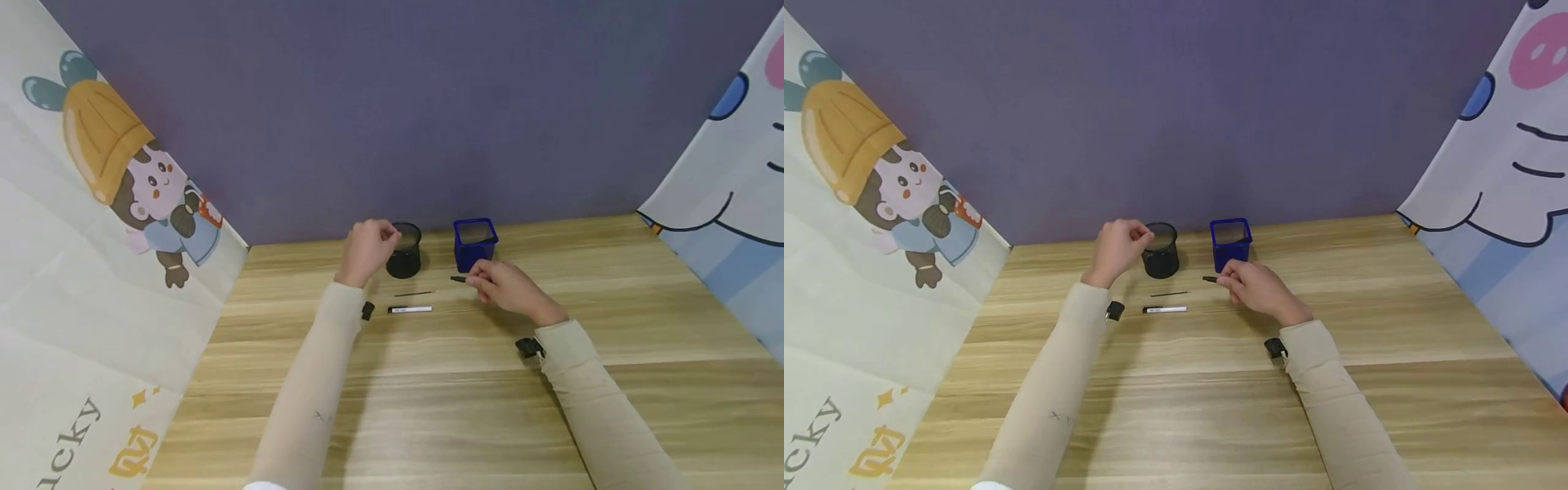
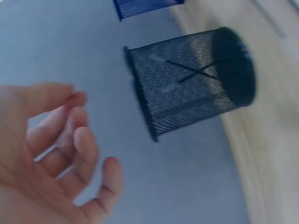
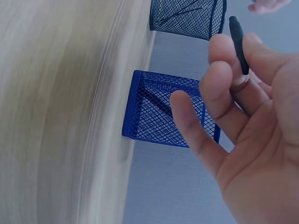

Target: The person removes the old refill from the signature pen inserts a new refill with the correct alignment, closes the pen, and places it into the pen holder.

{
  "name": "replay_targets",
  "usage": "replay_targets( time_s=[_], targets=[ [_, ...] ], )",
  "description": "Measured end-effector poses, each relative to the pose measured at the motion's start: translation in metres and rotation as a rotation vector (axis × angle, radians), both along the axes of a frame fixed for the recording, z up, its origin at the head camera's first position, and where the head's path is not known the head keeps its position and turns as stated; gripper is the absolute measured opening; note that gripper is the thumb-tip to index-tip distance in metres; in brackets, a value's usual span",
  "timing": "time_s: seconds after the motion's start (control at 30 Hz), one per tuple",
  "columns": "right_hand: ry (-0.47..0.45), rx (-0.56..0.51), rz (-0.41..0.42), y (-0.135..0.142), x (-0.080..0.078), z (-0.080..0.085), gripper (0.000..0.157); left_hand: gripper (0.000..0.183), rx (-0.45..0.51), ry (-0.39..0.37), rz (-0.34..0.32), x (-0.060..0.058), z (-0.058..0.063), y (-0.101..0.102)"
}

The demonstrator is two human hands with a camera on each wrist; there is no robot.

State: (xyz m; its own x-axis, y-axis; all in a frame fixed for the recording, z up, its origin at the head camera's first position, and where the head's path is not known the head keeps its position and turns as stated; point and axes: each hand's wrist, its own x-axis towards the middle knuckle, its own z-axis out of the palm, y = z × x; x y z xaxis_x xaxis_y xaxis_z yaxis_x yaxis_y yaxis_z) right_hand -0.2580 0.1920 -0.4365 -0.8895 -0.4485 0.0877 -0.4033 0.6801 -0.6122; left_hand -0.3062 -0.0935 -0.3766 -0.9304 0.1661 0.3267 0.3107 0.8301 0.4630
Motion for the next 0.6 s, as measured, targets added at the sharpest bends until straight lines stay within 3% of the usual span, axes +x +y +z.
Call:
replay_targets(
  time_s=[0.1, 0.23, 0.37, 0.6],
  targets=[
    [0.007, 0.006, 0.001, 0.0, -0.001, -0.001, 0.028, 0.026, -0.068, -0.142, -0.004, -0.01, 0.013, 0.008],
    [0.009, 0.013, -0.007, 0.0, -0.001, -0.001, 0.027, 0.041, -0.176, -0.293, -0.007, -0.021, 0.022, 0.02],
    [0.011, 0.015, -0.001, -0.001, -0.001, -0.001, 0.024, 0.038, -0.268, -0.375, 0.019, -0.029, 0.026, 0.028],
    [0.005, 0.014, -0.007, -0.002, 0.0, 0.0, 0.022, 0.023, -0.342, -0.488, 0.035, -0.038, 0.028, 0.032]
  ],
)
